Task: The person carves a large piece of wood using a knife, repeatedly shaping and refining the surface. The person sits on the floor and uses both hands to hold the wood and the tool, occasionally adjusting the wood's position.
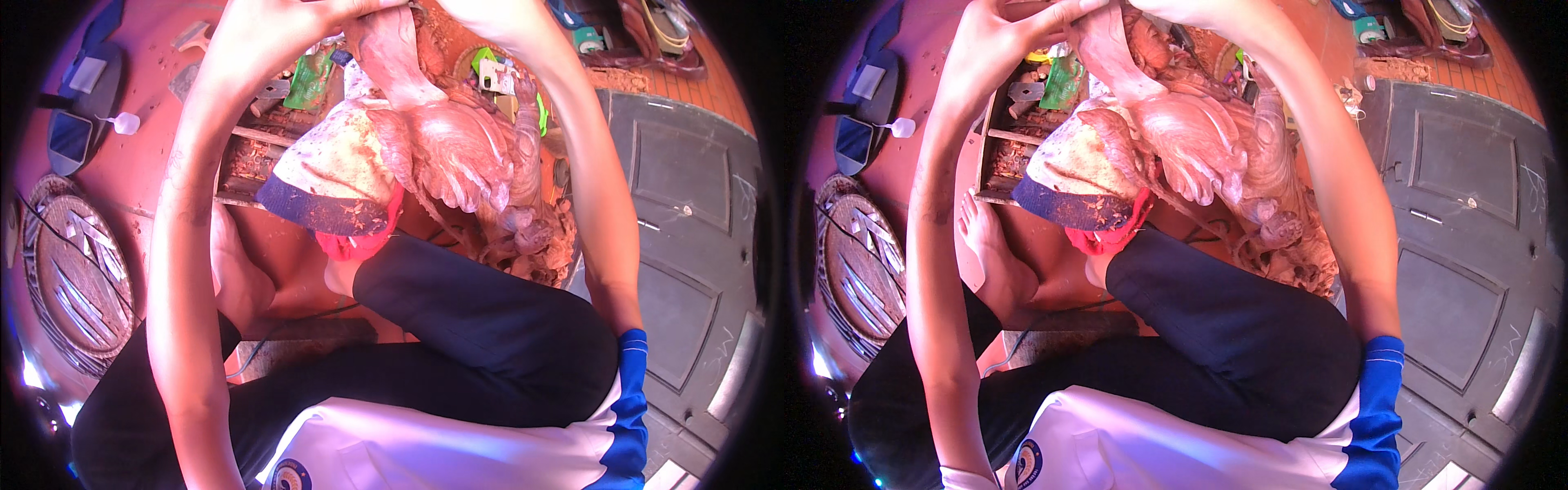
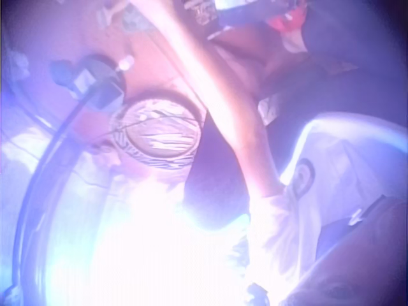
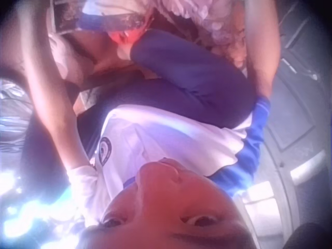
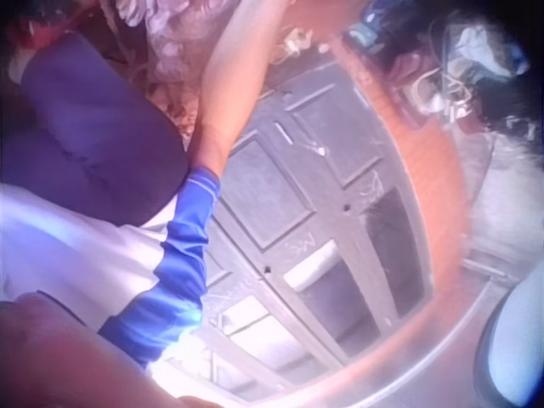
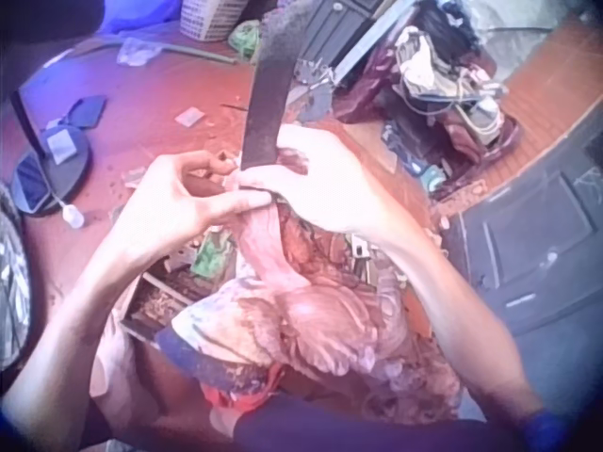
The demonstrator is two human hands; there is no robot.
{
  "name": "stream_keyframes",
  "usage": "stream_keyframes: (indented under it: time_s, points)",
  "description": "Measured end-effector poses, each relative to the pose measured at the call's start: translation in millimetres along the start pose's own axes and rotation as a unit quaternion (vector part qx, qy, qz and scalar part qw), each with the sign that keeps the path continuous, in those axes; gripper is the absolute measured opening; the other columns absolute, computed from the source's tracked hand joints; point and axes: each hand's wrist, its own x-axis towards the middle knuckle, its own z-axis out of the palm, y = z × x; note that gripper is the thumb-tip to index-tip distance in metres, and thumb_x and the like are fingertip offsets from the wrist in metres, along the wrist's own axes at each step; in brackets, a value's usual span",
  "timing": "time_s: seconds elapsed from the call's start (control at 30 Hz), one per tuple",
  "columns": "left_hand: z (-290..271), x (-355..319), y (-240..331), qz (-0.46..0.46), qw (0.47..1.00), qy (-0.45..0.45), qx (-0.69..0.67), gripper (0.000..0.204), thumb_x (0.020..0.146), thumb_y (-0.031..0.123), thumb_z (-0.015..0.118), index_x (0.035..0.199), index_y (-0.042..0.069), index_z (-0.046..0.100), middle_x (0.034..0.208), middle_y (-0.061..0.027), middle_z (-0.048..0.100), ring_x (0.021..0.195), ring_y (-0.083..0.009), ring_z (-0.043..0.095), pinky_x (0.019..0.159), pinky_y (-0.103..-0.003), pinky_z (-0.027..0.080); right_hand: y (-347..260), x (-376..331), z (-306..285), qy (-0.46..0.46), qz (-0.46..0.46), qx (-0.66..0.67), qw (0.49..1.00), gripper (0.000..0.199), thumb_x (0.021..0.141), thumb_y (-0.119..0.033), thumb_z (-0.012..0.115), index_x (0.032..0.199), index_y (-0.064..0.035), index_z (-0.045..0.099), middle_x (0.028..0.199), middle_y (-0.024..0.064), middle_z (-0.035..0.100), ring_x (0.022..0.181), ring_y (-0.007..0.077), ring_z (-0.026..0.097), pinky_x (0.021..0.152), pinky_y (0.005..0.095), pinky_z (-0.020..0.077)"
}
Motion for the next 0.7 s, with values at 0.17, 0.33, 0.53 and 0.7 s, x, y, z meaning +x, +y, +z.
stream_keyframes:
  time_s: [0.17, 0.33, 0.53, 0.7]
  points:
    - [2.8, 0.8, -0.2, 0.015, 0.999, 0.047, 0.005, 0.038, 0.091, 0.032, 0.08, 0.106, -0.003, 0.074, 0.084, -0.011, 0.076, 0.071, -0.0101, 0.066, 0.067, -0.028, 0.052, 9.7, 8.7, 14.2, 0.08, 0.01, 0.095, 0.992, 0.026, 0.098, -0.013, 0.067, 0.12, 0.002, 0.068, 0.109, 0.0128, 0.076, 0.1, 0.0165, 0.07, 0.089, 0.0293, 0.055]
    - [1.9, 16.3, -17.0, 0.067, 0.993, 0.062, 0.074, 0.04, 0.094, 0.034, 0.076, 0.1, -0.005, 0.076, 0.077, -0.0114, 0.073, 0.069, -0.0136, 0.066, 0.064, -0.032, 0.053, 14.0, 10.7, 13.5, 0.085, 0.022, 0.087, 0.992, 0.024, 0.098, -0.012, 0.068, 0.116, 0.0023, 0.068, 0.105, 0.0121, 0.075, 0.097, 0.0165, 0.071, 0.086, 0.0287, 0.0554]
    - [2.4, 19.0, -14.0, 0.065, 0.992, 0.073, 0.075, 0.042, 0.096, 0.035, 0.073, 0.102, -0.006, 0.075, 0.074, -0.0109, 0.073, 0.067, -0.0141, 0.068, 0.064, -0.032, 0.055, 18.6, 10.6, 21.0, 0.133, 0.004, 0.116, 0.984, 0.019, 0.099, -0.013, 0.067, 0.112, 0.0015, 0.068, 0.102, 0.0108, 0.074, 0.094, 0.0161, 0.071, 0.083, 0.0281, 0.0559]
    - [-6.8, 25.8, -18.9, 0.022, 0.998, 0.037, -0.052, 0.045, 0.095, 0.039, 0.075, 0.102, -0.006, 0.074, 0.082, -0.0104, 0.074, 0.072, -0.014, 0.07, 0.071, -0.029, 0.06, 17.2, 17.3, 12.5, 0.117, 0.054, 0.202, 0.971, 0.019, 0.1, -0.013, 0.066, 0.113, 0.0004, 0.069, 0.103, 0.0094, 0.074, 0.095, 0.0163, 0.071, 0.084, 0.0283, 0.0562]
